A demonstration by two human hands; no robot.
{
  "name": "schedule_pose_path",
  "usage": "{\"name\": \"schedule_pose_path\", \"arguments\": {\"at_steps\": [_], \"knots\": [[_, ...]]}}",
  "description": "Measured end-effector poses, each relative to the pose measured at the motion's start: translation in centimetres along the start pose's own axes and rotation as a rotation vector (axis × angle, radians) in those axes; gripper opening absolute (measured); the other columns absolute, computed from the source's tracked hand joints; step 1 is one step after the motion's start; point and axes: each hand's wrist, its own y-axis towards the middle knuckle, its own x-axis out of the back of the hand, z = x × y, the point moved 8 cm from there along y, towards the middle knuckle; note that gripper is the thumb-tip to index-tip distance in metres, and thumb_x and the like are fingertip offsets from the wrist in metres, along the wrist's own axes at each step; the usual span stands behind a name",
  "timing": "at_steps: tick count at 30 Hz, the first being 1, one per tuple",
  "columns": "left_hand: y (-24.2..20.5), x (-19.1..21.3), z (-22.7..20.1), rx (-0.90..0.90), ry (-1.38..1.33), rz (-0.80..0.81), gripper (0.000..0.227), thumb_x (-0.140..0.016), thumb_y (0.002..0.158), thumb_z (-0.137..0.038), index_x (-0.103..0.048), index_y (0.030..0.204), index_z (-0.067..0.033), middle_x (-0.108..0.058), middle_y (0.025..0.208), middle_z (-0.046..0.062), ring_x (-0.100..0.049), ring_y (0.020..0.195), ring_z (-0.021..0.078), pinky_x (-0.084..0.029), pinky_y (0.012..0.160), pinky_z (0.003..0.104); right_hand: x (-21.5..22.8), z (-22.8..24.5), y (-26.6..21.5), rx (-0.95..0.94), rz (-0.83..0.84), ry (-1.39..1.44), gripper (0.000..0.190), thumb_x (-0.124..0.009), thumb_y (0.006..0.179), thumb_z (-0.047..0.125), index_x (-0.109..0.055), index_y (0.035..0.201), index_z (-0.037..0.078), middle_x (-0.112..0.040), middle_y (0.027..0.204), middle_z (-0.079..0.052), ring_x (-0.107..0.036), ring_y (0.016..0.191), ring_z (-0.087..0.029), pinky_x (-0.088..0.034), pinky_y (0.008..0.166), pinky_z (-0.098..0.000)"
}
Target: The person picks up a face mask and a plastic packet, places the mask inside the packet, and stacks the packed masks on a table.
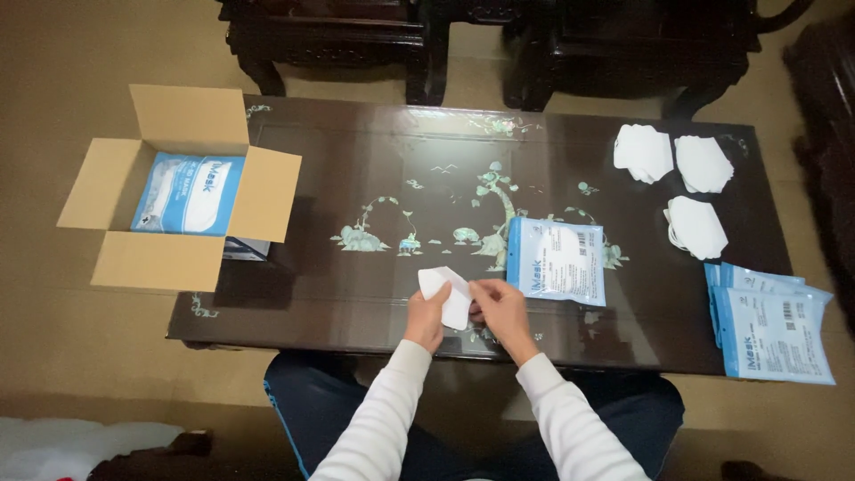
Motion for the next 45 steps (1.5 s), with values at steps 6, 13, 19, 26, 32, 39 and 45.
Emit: {"name": "schedule_pose_path", "arguments": {"at_steps": [6,13,19,26,32,39,45], "knots": [[-0.2,0.2,-0.1,0.021,0.077,0.033,0.041,-0.081,0.093,-0.02,-0.066,0.122,0.0048,-0.075,0.111,0.017,-0.073,0.103,0.0236,-0.058,0.089,0.039,8.1,7.4,0.9,0.418,-0.416,-0.736,0.061,-0.074,0.094,0.043,-0.062,0.133,-0.002,-0.057,0.131,-0.024,-0.058,0.123,-0.045,-0.044,0.101,-0.0562],[-0.9,0.0,-0.2,0.031,0.175,0.086,0.036,-0.079,0.094,-0.024,-0.068,0.119,-0.0006,-0.077,0.107,0.017,-0.076,0.101,0.0267,-0.061,0.084,0.04,6.8,3.3,3.4,0.586,-0.429,-1.079,0.045,-0.074,0.092,0.045,-0.07,0.114,0.006,-0.059,0.127,-0.017,-0.05,0.132,-0.041,-0.039,0.105,-0.0545],[-2.8,-1.4,-1.8,-0.004,0.131,0.084,0.044,-0.081,0.092,-0.021,-0.068,0.121,0.009,-0.075,0.108,0.019,-0.073,0.1,0.0238,-0.059,0.085,0.039,6.4,2.6,1.7,0.85,-0.569,-1.173,0.018,-0.066,0.092,0.02,-0.071,0.084,0.005,-0.065,0.12,-0.014,-0.061,0.123,-0.037,-0.046,0.099,-0.0517],[-4.0,-6.0,-1.9,-0.01,0.135,0.269,0.047,-0.076,0.096,-0.02,-0.063,0.13,0.0094,-0.072,0.12,0.024,-0.068,0.116,0.0338,-0.057,0.094,0.046,3.6,1.9,-1.6,0.972,-0.393,-1.004,0.012,-0.065,0.087,0.014,-0.068,0.088,0.003,-0.068,0.118,-0.015,-0.064,0.119,-0.037,-0.051,0.093,-0.0455],[1.4,-3.7,0.6,-0.063,0.379,0.214,0.048,-0.076,0.094,-0.024,-0.067,0.128,0.0082,-0.073,0.117,0.024,-0.068,0.115,0.0364,-0.059,0.089,0.046,3.2,4.7,-4.3,1.027,-0.438,-0.946,0.013,-0.064,0.098,0.014,-0.069,0.091,0.004,-0.071,0.111,-0.01,-0.071,0.11,-0.028,-0.056,0.09,-0.0318],[-1.7,-4.6,-0.6,-0.039,0.424,0.154,0.047,-0.077,0.092,-0.025,-0.068,0.126,0.0065,-0.074,0.113,0.023,-0.072,0.109,0.0338,-0.061,0.084,0.044,2.1,4.3,-5.8,1.07,-0.454,-0.909,0.015,-0.066,0.099,0.018,-0.069,0.091,0.006,-0.071,0.109,-0.007,-0.072,0.107,-0.023,-0.059,0.085,-0.0294],[-6.1,-6.7,-3.3,0.094,0.177,0.248,0.054,-0.061,0.105,-0.029,-0.055,0.14,0.0107,-0.065,0.134,0.028,-0.06,0.128,0.0377,-0.05,0.105,0.051,1.8,5.8,-7.8,1.168,-0.501,-0.871,0.009,-0.072,0.092,0.011,-0.069,0.087,0.005,-0.071,0.102,-0.008,-0.072,0.099,-0.026,-0.059,0.084,-0.0335]]}}
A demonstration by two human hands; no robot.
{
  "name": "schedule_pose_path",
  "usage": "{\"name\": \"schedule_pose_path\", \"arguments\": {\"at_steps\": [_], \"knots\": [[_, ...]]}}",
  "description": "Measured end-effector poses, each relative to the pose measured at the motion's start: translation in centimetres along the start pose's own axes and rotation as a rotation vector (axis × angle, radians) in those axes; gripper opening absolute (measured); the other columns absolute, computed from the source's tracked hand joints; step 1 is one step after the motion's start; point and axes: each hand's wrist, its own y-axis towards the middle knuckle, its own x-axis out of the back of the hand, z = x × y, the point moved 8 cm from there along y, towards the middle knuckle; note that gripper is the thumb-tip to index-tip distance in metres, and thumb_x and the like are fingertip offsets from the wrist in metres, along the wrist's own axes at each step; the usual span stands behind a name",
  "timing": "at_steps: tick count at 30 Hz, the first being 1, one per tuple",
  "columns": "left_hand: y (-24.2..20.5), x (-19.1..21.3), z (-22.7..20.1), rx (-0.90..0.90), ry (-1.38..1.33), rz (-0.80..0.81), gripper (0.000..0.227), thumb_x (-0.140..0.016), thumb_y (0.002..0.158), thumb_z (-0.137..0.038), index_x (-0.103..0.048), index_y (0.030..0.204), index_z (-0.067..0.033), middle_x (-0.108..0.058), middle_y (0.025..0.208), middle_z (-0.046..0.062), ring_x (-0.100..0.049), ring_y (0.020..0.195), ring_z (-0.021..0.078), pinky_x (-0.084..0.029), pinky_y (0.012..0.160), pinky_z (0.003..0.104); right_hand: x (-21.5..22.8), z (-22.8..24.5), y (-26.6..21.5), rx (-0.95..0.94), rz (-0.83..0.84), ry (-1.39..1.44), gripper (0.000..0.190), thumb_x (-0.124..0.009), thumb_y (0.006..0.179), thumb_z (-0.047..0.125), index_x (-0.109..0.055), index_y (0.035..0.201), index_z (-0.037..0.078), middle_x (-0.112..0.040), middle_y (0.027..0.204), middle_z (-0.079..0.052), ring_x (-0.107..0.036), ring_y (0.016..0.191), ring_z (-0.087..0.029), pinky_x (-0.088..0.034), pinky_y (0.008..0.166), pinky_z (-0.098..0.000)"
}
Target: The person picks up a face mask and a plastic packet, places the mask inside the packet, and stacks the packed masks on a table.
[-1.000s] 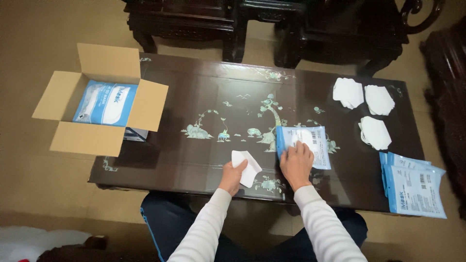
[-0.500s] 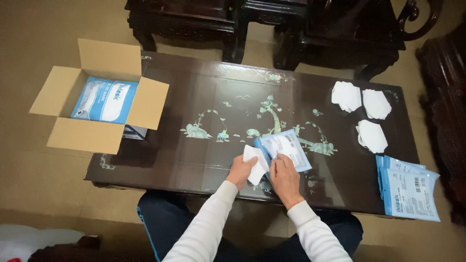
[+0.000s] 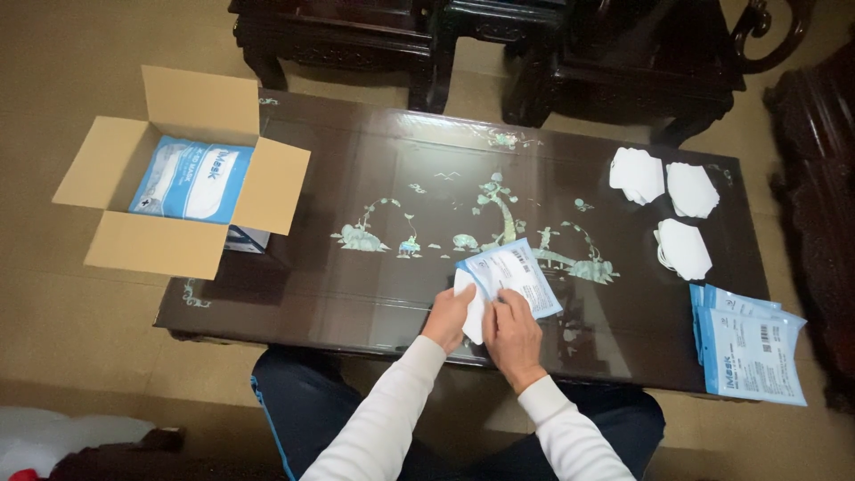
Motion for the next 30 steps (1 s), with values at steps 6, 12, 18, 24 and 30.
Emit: {"name": "schedule_pose_path", "arguments": {"at_steps": [6,12,18,24,30], "knots": [[-0.8,-1.3,-0.6,-0.002,-0.216,0.128,0.06,-0.063,0.105,-0.035,-0.054,0.138,0.0141,-0.067,0.128,0.024,-0.067,0.118,0.03,-0.053,0.103,0.046,0.5,0.7,-0.1,0.026,-0.055,-0.033,0.007,-0.074,0.089,0.012,-0.071,0.086,0.006,-0.07,0.103,-0.005,-0.07,0.104,-0.024,-0.054,0.092,-0.0382],[-1.5,-1.6,-1.4,-0.036,-0.12,0.088,0.062,-0.072,0.1,-0.034,-0.056,0.134,0.0154,-0.068,0.119,0.019,-0.066,0.112,0.0194,-0.055,0.098,0.043,0.1,1.0,-0.9,-0.023,-0.033,-0.002,0.006,-0.073,0.091,0.013,-0.073,0.088,0.008,-0.07,0.102,-0.003,-0.068,0.105,-0.022,-0.05,0.097,-0.0413],[-0.2,0.0,0.4,-0.077,-0.013,0.022,0.043,-0.075,0.097,-0.022,-0.066,0.126,0.0085,-0.074,0.113,0.015,-0.068,0.102,0.0175,-0.057,0.089,0.038,0.3,1.1,-0.6,-0.066,0.069,0.18,0.008,-0.074,0.092,0.016,-0.074,0.09,0.009,-0.072,0.103,-0.003,-0.068,0.11,-0.022,-0.05,0.098,-0.0424],[-1.3,1.3,-0.2,-0.001,-0.114,0.091,0.041,-0.076,0.097,-0.024,-0.067,0.126,0.0037,-0.075,0.117,0.018,-0.073,0.11,0.0278,-0.058,0.097,0.045,1.8,-9.3,1.2,-0.947,0.343,0.426,0.07,-0.07,0.097,0.039,-0.051,0.144,-0.008,-0.053,0.144,-0.029,-0.05,0.138,-0.042,-0.04,0.116,-0.0534],[-2.9,1.2,-1.4,0.007,-0.255,0.059,0.045,-0.075,0.097,-0.028,-0.066,0.123,0.0079,-0.075,0.113,0.017,-0.073,0.106,0.0251,-0.057,0.096,0.043,-5.1,-13.1,-2.7,-1.276,0.498,1.067,0.042,-0.088,0.082,0.017,-0.074,0.118,0.0,-0.076,0.097,-0.011,-0.075,0.084,-0.022,-0.061,0.072,-0.0329]]}}
